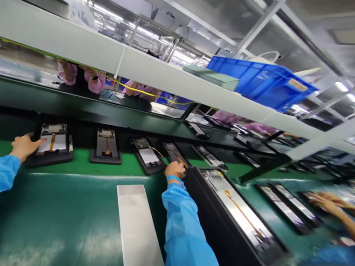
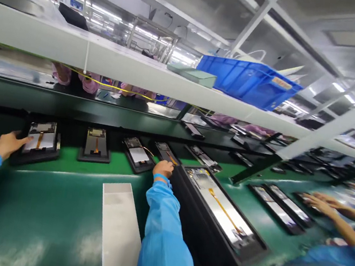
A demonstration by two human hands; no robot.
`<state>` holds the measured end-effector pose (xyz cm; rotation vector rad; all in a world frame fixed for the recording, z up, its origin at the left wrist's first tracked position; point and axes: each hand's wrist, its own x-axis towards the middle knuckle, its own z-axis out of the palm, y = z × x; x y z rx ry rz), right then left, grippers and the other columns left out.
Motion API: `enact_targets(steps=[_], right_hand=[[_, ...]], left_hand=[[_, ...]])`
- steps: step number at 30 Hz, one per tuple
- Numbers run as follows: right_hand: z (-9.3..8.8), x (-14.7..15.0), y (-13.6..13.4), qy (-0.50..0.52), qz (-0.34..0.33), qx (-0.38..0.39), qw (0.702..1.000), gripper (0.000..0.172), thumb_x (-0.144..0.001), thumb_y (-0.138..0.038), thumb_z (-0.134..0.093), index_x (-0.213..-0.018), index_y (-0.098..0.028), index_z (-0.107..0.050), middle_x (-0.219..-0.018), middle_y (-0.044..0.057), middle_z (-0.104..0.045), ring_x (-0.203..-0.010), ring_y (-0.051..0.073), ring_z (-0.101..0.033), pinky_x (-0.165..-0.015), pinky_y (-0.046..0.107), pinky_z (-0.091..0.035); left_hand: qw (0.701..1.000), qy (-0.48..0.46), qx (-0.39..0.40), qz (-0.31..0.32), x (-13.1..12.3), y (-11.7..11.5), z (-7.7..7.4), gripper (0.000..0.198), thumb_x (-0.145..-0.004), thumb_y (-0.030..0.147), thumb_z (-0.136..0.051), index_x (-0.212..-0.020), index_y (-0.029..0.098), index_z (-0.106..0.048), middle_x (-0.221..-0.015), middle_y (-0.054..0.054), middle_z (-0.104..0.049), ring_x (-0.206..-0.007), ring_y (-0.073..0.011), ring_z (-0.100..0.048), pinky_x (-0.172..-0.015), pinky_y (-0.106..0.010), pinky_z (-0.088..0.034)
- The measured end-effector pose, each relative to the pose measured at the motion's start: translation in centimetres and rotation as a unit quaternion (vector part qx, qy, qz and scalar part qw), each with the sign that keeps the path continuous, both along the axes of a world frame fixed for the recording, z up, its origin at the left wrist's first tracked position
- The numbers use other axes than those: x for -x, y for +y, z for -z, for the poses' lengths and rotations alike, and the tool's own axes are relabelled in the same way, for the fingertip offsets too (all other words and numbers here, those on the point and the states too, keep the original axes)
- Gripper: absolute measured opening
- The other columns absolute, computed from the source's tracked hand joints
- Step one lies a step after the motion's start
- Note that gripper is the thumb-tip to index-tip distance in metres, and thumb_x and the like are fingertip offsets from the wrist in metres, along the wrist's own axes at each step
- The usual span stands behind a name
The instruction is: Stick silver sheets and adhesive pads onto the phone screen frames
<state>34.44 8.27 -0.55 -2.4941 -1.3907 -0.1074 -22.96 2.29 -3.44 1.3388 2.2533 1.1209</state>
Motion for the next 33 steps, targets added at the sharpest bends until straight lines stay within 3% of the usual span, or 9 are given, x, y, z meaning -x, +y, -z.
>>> enact_targets(steps=[4, 8, 12, 15, 17, 20, 23, 28, 33], right_hand=[[2.0, -2.0, 3.4, -0.021, 0.053, 0.014, 0.998, 0.036, -0.089, -0.003, -0.039, -0.114, 0.003, -0.064, -0.123, 0.036, -0.054, -0.119, 0.041, -0.054, -0.086, 0.050, -0.047], [1.6, -2.6, 4.9, -0.052, 0.022, 0.014, 0.998, 0.028, -0.088, -0.006, -0.047, -0.106, 0.000, -0.068, -0.109, 0.029, -0.063, -0.112, 0.034, -0.061, -0.092, 0.044, -0.044], [-1.4, 0.1, 5.1, -0.075, -0.018, -0.021, 0.997, 0.029, -0.091, -0.010, -0.047, -0.113, 0.002, -0.061, -0.108, 0.028, -0.063, -0.106, 0.032, -0.063, -0.089, 0.040, -0.045], [-4.0, 3.9, 2.5, -0.084, -0.058, -0.060, 0.993, 0.029, -0.096, -0.016, -0.043, -0.116, 0.001, -0.056, -0.111, 0.027, -0.060, -0.103, 0.032, -0.061, -0.085, 0.039, -0.045], [-5.2, 6.9, -1.5, -0.090, -0.104, -0.082, 0.987, 0.026, -0.098, -0.020, -0.043, -0.114, -0.006, -0.056, -0.111, 0.023, -0.059, -0.104, 0.030, -0.059, -0.086, 0.038, -0.044], [-5.5, 12.1, -11.0, -0.115, -0.227, -0.142, 0.957, 0.019, -0.100, -0.021, -0.041, -0.107, -0.012, -0.057, -0.102, 0.016, -0.059, -0.097, 0.028, -0.056, -0.085, 0.040, -0.042], [-5.1, 17.4, -23.0, -0.123, -0.354, -0.191, 0.907, 0.014, -0.099, -0.017, -0.044, -0.101, -0.014, -0.057, -0.091, 0.012, -0.058, -0.088, 0.027, -0.053, -0.080, 0.042, -0.043], [-5.9, 20.6, -39.6, -0.002, -0.530, -0.105, 0.842, 0.016, -0.096, -0.021, -0.056, -0.112, -0.019, -0.057, -0.099, 0.009, -0.062, -0.088, 0.025, -0.057, -0.078, 0.040, -0.046], [-5.4, 11.9, -46.3, 0.069, -0.491, 0.002, 0.869, 0.006, -0.097, -0.023, -0.055, -0.096, -0.023, -0.061, -0.088, 0.003, -0.066, -0.077, 0.019, -0.063, -0.068, 0.030, -0.048]], left_hand=[[0.986, 0.158, 0.056, -0.019, -0.3, 0.5, 1.8, 0.053, -0.087, 0.050, -0.056, -0.126, 0.013, -0.059, -0.145, -0.021, -0.041, -0.130, -0.0461, -0.034, -0.099, -0.065, -0.036], [0.964, 0.242, -0.074, 0.084, -3.4, -0.8, 2.8, 0.039, -0.090, 0.043, -0.051, -0.113, 0.016, -0.066, -0.136, -0.019, -0.050, -0.130, -0.0401, -0.037, -0.103, -0.058, -0.038], [0.950, 0.126, -0.173, 0.226, -10.0, -2.9, 1.7, 0.031, -0.089, 0.042, -0.052, -0.104, 0.020, -0.068, -0.124, -0.014, -0.059, -0.124, -0.0321, -0.047, -0.111, -0.052, -0.033], [0.947, -0.063, -0.125, 0.290, -15.8, -5.2, -0.2, 0.033, -0.085, 0.045, -0.058, -0.106, 0.021, -0.067, -0.125, -0.012, -0.061, -0.124, -0.0313, -0.050, -0.109, -0.052, -0.037], [0.916, -0.248, -0.048, 0.311, -19.2, -6.9, -1.9, 0.042, -0.081, 0.050, -0.066, -0.110, 0.020, -0.065, -0.125, -0.014, -0.061, -0.121, -0.0310, -0.054, -0.105, -0.049, -0.043], [0.806, -0.508, 0.056, 0.299, -22.9, -10.3, -4.7, 0.058, -0.076, 0.053, -0.074, -0.120, 0.017, -0.058, -0.130, -0.020, -0.059, -0.120, -0.0305, -0.059, -0.100, -0.047, -0.047], [0.741, -0.617, 0.044, 0.262, -24.8, -15.0, -6.8, 0.069, -0.077, 0.051, -0.076, -0.132, 0.021, -0.048, -0.133, -0.019, -0.059, -0.116, -0.0291, -0.062, -0.096, -0.048, -0.050], [0.809, -0.566, -0.048, 0.147, -21.9, -24.5, -6.0, 0.063, -0.068, 0.033, -0.082, -0.122, 0.016, -0.055, -0.110, -0.011, -0.071, -0.099, -0.0246, -0.069, -0.089, -0.038, -0.054], [0.843, -0.527, 0.049, 0.098, -14.9, -30.0, -2.5, 0.069, -0.068, 0.017, -0.075, -0.132, 0.022, -0.050, -0.103, -0.008, -0.073, -0.086, -0.0229, -0.072, -0.080, -0.038, -0.058]])
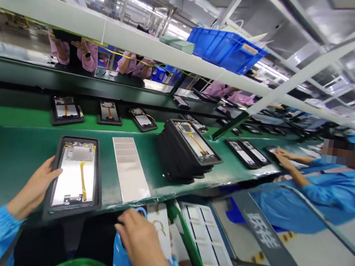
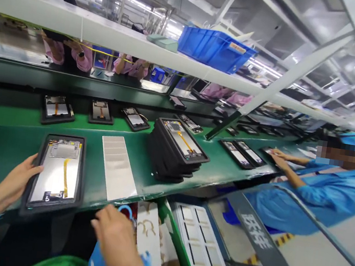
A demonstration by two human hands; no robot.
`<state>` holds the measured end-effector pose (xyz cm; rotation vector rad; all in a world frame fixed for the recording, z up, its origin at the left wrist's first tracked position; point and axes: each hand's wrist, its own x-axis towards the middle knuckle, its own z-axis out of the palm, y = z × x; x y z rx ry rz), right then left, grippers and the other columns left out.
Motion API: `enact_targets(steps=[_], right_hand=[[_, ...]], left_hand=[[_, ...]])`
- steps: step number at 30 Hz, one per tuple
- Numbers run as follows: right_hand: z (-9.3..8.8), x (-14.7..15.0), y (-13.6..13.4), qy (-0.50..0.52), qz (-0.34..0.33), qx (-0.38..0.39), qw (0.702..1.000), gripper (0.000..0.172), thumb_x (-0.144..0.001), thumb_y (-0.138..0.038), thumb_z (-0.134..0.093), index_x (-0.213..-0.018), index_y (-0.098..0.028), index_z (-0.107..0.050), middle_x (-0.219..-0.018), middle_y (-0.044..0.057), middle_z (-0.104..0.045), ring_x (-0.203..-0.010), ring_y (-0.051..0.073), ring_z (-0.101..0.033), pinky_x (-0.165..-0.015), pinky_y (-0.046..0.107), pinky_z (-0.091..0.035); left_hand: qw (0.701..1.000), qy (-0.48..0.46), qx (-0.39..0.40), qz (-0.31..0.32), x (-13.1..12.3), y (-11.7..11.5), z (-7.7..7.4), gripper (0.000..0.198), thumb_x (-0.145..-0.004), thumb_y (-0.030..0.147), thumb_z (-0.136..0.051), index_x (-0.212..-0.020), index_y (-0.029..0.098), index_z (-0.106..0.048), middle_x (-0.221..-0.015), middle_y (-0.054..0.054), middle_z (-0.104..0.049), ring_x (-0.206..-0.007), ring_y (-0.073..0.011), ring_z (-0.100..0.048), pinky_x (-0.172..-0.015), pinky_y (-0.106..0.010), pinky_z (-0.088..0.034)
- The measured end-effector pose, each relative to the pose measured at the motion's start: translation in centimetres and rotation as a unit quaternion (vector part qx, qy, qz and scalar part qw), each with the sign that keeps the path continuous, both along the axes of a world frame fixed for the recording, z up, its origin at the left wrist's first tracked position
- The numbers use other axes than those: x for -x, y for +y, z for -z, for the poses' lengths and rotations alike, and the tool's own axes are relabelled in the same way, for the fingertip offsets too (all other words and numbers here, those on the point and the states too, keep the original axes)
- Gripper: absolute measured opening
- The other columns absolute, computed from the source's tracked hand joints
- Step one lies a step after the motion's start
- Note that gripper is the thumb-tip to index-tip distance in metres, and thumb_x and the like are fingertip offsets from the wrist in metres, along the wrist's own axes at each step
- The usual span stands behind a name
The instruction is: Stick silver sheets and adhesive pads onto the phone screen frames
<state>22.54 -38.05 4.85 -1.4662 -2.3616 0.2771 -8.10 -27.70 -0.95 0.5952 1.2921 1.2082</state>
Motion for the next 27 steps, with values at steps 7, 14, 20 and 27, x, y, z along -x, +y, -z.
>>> enact_targets(steps=[7, 14, 20, 27], right_hand=[[5.7, -8.9, 3.1, 0.067, 0.153, 0.006, 0.986, 0.017, -0.098, -0.022, -0.046, -0.098, -0.021, -0.062, -0.093, 0.007, -0.065, -0.085, 0.021, -0.064, -0.078, 0.032, -0.050], [11.5, -7.7, 8.1, 0.099, 0.154, 0.066, 0.981, 0.021, -0.087, -0.010, -0.055, -0.104, -0.017, -0.065, -0.101, 0.008, -0.060, -0.084, 0.019, -0.063, -0.084, 0.033, -0.052], [12.2, -7.9, 8.6, 0.088, 0.173, 0.068, 0.979, 0.018, -0.084, -0.008, -0.057, -0.096, -0.019, -0.065, -0.097, 0.006, -0.058, -0.084, 0.019, -0.062, -0.083, 0.033, -0.051], [12.6, -7.1, 7.1, 0.113, 0.149, -0.007, 0.982, 0.030, -0.088, -0.007, -0.047, -0.109, -0.018, -0.066, -0.105, 0.010, -0.060, -0.100, 0.024, -0.058, -0.091, 0.039, -0.049]], left_hand=[[0.921, 0.386, -0.055, 0.002, 3.4, -0.5, 4.0, 0.057, -0.079, 0.027, -0.062, -0.133, 0.008, -0.053, -0.138, -0.023, -0.053, -0.133, -0.0388, -0.046, -0.109, -0.058, -0.039], [0.687, 0.608, -0.365, 0.157, -5.7, -2.5, 2.8, 0.042, -0.093, 0.022, -0.048, -0.135, 0.017, -0.053, -0.142, -0.015, -0.053, -0.139, -0.0299, -0.040, -0.115, -0.054, -0.032], [0.594, 0.596, -0.411, 0.351, -15.6, -3.0, 4.6, 0.047, -0.093, 0.017, -0.048, -0.139, 0.021, -0.049, -0.150, -0.011, -0.049, -0.143, -0.0293, -0.037, -0.118, -0.061, -0.024], [0.578, 0.621, -0.394, 0.354, -16.3, -2.8, 6.8, 0.046, -0.096, 0.024, -0.048, -0.141, 0.023, -0.047, -0.153, -0.010, -0.045, -0.146, -0.0281, -0.033, -0.118, -0.064, -0.020]])
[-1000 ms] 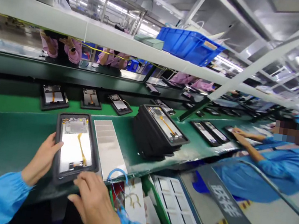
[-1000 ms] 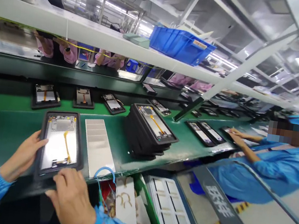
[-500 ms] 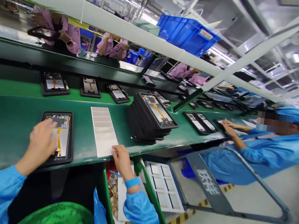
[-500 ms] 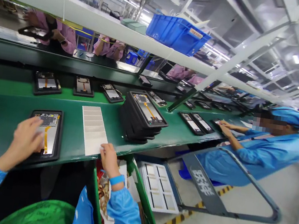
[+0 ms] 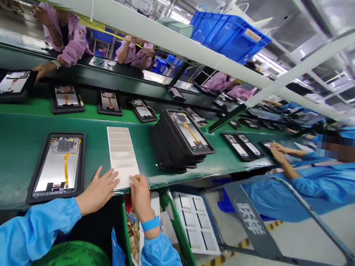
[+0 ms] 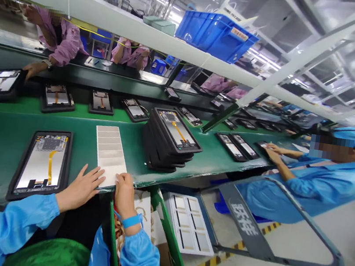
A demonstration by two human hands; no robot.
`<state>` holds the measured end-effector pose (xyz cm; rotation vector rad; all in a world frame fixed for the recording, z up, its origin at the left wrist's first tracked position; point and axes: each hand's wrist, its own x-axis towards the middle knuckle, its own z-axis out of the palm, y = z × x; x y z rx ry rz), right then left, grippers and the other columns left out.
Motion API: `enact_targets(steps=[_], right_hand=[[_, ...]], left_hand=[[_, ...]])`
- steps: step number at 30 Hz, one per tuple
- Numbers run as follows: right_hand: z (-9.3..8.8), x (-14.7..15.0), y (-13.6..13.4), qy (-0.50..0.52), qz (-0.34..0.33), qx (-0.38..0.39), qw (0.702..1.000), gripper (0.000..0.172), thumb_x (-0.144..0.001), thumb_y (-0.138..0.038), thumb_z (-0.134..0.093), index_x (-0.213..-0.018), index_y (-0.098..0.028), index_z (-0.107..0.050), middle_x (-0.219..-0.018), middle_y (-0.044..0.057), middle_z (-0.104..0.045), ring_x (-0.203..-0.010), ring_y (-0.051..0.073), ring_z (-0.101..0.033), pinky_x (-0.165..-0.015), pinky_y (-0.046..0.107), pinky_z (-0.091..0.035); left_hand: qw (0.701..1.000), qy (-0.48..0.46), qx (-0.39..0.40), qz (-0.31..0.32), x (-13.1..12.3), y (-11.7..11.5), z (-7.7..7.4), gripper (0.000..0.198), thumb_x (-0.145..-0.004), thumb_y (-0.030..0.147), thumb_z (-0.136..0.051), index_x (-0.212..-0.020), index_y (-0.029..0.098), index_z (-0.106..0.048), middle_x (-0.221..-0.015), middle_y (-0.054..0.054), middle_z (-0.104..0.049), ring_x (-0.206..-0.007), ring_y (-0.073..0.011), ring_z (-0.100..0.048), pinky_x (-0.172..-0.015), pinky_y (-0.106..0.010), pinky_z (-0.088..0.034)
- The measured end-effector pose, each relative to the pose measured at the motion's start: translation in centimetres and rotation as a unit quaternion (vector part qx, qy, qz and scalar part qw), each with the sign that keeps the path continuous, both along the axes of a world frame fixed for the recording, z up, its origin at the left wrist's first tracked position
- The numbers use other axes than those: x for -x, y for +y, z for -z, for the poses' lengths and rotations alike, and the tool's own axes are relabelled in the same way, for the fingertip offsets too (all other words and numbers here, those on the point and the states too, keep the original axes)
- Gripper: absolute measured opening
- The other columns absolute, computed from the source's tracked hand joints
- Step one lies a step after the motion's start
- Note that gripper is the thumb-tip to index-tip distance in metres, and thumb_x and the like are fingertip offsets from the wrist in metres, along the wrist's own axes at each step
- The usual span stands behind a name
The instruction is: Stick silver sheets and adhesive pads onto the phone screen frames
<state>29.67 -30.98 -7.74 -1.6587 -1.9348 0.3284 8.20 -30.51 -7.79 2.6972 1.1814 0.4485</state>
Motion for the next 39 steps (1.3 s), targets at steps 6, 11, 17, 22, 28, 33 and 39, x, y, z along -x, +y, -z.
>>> enact_targets(steps=[6, 11, 17, 22, 28, 33, 39], right_hand=[[-1.2, 0.2, -0.7, 0.051, -0.015, -0.027, 0.998, 0.013, -0.092, -0.015, -0.050, -0.088, -0.021, -0.061, -0.094, 0.007, -0.062, -0.093, 0.023, -0.058, -0.086, 0.038, -0.048], [-4.5, 0.4, -1.5, 0.146, 0.065, -0.047, 0.986, 0.014, -0.097, -0.031, -0.052, -0.093, -0.020, -0.059, -0.087, 0.005, -0.064, -0.079, 0.019, -0.060, -0.076, 0.033, -0.049], [-8.3, 6.9, 1.7, 0.302, -0.004, 0.003, 0.953, 0.019, -0.089, -0.035, -0.063, -0.100, -0.022, -0.054, -0.085, 0.003, -0.066, -0.077, 0.017, -0.064, -0.070, 0.030, -0.050], [-6.9, 16.1, 7.4, 0.327, -0.108, 0.079, 0.935, 0.018, -0.086, -0.033, -0.062, -0.099, -0.021, -0.056, -0.084, 0.002, -0.065, -0.078, 0.017, -0.064, -0.071, 0.030, -0.052], [-3.2, 23.3, 11.6, 0.233, -0.160, 0.126, 0.951, 0.012, -0.083, -0.024, -0.057, -0.096, -0.022, -0.056, -0.083, 0.000, -0.066, -0.077, 0.016, -0.065, -0.075, 0.030, -0.052], [-2.3, 25.2, 12.2, 0.177, -0.166, 0.135, 0.961, 0.011, -0.084, -0.020, -0.057, -0.095, -0.023, -0.056, -0.081, -0.001, -0.066, -0.076, 0.016, -0.065, -0.074, 0.029, -0.051], [-2.3, 25.7, 12.1, 0.130, -0.158, 0.131, 0.970, 0.009, -0.087, -0.019, -0.057, -0.095, -0.024, -0.056, -0.081, -0.001, -0.068, -0.076, 0.016, -0.066, -0.074, 0.029, -0.050]], left_hand=[[1.000, -0.006, 0.002, -0.004, -0.1, -0.3, -0.4, 0.045, -0.096, 0.025, -0.047, -0.141, 0.022, -0.048, -0.153, -0.012, -0.046, -0.146, -0.0290, -0.032, -0.118, -0.063, -0.020], [1.000, -0.022, 0.019, -0.005, -0.5, -0.1, -0.6, 0.044, -0.096, 0.025, -0.048, -0.140, 0.019, -0.048, -0.152, -0.015, -0.045, -0.147, -0.0308, -0.031, -0.118, -0.065, -0.019], [0.998, -0.061, 0.027, 0.013, 1.5, -1.3, -3.6, 0.048, -0.095, 0.024, -0.050, -0.142, 0.014, -0.043, -0.147, -0.018, -0.048, -0.143, -0.0298, -0.036, -0.120, -0.062, -0.019], [0.992, -0.105, 0.013, -0.075, 9.7, -2.9, -6.1, 0.039, -0.095, 0.009, -0.039, -0.130, 0.019, -0.054, -0.125, -0.011, -0.062, -0.123, -0.0224, -0.053, -0.118, -0.052, -0.029], [0.972, -0.081, -0.039, -0.217, 18.4, -1.5, -3.8, 0.040, -0.090, 0.006, -0.043, -0.124, 0.017, -0.060, -0.122, -0.013, -0.061, -0.119, -0.0273, -0.052, -0.110, -0.053, -0.035], [0.968, -0.070, -0.050, -0.234, 20.0, 0.1, -2.9, 0.040, -0.089, 0.006, -0.044, -0.123, 0.017, -0.062, -0.126, -0.014, -0.059, -0.121, -0.0291, -0.049, -0.110, -0.054, -0.035], [0.970, -0.064, -0.047, -0.228, 19.8, 1.0, -3.3, 0.041, -0.089, 0.006, -0.043, -0.124, 0.018, -0.061, -0.129, -0.015, -0.057, -0.124, -0.0295, -0.046, -0.110, -0.055, -0.036]])
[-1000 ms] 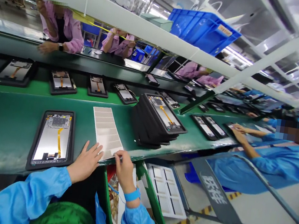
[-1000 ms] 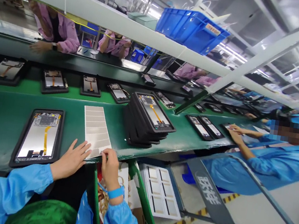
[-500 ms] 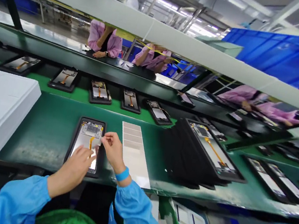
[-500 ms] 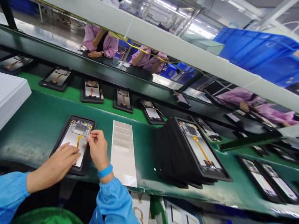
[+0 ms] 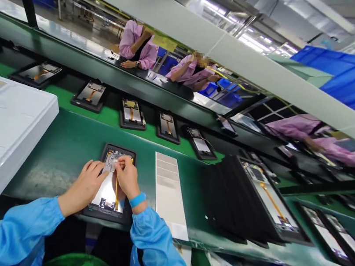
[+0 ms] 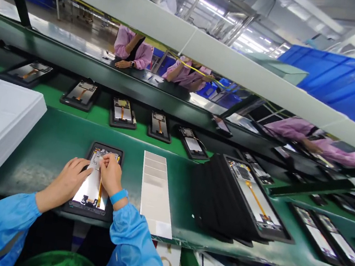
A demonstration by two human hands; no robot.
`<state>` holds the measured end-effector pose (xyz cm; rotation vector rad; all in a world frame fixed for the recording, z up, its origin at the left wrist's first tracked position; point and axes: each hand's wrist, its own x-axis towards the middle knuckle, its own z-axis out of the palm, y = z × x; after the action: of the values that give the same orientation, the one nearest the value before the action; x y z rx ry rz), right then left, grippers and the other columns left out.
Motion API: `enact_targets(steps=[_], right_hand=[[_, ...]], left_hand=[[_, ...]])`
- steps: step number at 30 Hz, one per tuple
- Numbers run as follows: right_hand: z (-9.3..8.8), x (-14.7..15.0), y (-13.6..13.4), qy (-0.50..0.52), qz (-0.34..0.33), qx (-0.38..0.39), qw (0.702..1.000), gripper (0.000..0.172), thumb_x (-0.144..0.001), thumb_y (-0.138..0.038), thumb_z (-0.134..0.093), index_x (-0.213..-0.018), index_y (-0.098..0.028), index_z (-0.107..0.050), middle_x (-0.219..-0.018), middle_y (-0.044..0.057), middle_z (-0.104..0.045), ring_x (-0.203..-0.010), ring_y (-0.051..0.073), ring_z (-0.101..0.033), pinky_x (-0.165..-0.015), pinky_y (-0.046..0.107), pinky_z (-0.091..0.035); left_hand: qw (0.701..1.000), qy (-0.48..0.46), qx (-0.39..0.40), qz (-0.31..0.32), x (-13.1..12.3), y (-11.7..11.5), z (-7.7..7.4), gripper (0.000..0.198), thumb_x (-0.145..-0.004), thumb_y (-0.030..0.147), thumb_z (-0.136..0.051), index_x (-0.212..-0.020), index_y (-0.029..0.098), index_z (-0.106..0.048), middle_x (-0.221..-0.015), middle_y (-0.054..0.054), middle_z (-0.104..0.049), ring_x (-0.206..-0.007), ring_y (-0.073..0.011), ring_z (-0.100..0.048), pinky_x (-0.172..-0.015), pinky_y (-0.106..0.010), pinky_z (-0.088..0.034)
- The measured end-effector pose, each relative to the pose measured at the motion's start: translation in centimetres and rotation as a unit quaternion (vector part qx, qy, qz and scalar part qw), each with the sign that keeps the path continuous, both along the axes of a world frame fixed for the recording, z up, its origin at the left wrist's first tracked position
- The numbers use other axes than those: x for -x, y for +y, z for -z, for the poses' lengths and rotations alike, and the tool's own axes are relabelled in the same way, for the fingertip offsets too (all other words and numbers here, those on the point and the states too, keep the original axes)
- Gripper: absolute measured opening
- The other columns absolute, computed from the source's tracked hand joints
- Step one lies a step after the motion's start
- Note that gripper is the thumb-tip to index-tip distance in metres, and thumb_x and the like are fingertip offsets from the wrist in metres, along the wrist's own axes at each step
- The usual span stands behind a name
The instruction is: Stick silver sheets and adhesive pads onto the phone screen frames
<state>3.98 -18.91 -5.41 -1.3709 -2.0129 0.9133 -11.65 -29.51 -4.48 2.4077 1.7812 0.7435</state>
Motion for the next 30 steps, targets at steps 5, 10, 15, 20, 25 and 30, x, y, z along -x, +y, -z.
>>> enact_targets(steps=[5, 10, 15, 20, 25, 30], right_hand=[[-0.4, 0.1, -0.4, -0.041, -0.004, -0.014, 0.999, 0.008, -0.089, -0.018, -0.057, -0.095, -0.024, -0.056, -0.085, 0.000, -0.068, -0.077, 0.017, -0.065, -0.075, 0.029, -0.049], [-0.7, -0.1, -0.8, -0.095, -0.019, -0.095, 0.991, 0.011, -0.091, -0.018, -0.054, -0.100, -0.024, -0.058, -0.099, 0.004, -0.063, -0.090, 0.019, -0.062, -0.081, 0.032, -0.048], [-0.8, -0.4, 0.5, -0.152, -0.018, -0.109, 0.982, 0.008, -0.089, -0.023, -0.059, -0.098, -0.024, -0.057, -0.099, 0.004, -0.061, -0.093, 0.020, -0.059, -0.080, 0.030, -0.046], [-1.1, -0.1, 1.9, -0.188, 0.015, -0.095, 0.978, 0.006, -0.095, -0.023, -0.051, -0.091, -0.024, -0.056, -0.092, 0.002, -0.063, -0.083, 0.017, -0.061, -0.072, 0.026, -0.041], [-1.1, -0.1, 1.5, -0.183, -0.021, -0.135, 0.973, 0.010, -0.090, -0.032, -0.061, -0.090, -0.023, -0.056, -0.093, 0.004, -0.063, -0.082, 0.019, -0.062, -0.068, 0.027, -0.040], [0.1, -1.3, 2.4, -0.160, -0.049, -0.154, 0.974, 0.014, -0.093, -0.031, -0.047, -0.091, -0.024, -0.059, -0.086, 0.004, -0.068, -0.072, 0.021, -0.066, -0.062, 0.030, -0.042]], left_hand=[[0.999, 0.030, 0.014, -0.006, -0.8, 0.9, 0.0, 0.039, -0.094, 0.012, -0.042, -0.128, 0.019, -0.058, -0.130, -0.015, -0.056, -0.125, -0.0301, -0.044, -0.109, -0.056, -0.034], [0.999, 0.049, 0.015, -0.017, -1.3, 1.3, -0.3, 0.034, -0.097, 0.018, -0.040, -0.125, 0.018, -0.060, -0.128, -0.015, -0.057, -0.123, -0.0305, -0.046, -0.108, -0.055, -0.033], [0.997, 0.065, 0.004, -0.037, -1.5, 1.4, 0.0, 0.041, -0.095, 0.014, -0.040, -0.132, 0.020, -0.056, -0.129, -0.015, -0.058, -0.119, -0.0295, -0.050, -0.104, -0.053, -0.035], [0.999, 0.051, 0.003, -0.007, -0.9, 1.9, 0.2, 0.041, -0.093, 0.011, -0.042, -0.129, 0.020, -0.059, -0.128, -0.014, -0.060, -0.119, -0.0278, -0.051, -0.102, -0.050, -0.036], [0.998, 0.059, 0.010, -0.030, -1.0, 1.7, -0.3, 0.034, -0.095, 0.019, -0.046, -0.125, 0.021, -0.062, -0.129, -0.013, -0.059, -0.125, -0.0278, -0.046, -0.109, -0.054, -0.030], [0.996, 0.089, -0.013, 0.004, -0.5, 0.3, -1.3, 0.028, -0.096, 0.033, -0.048, -0.117, 0.028, -0.066, -0.141, -0.009, -0.053, -0.132, -0.0304, -0.041, -0.113, -0.059, -0.024]])
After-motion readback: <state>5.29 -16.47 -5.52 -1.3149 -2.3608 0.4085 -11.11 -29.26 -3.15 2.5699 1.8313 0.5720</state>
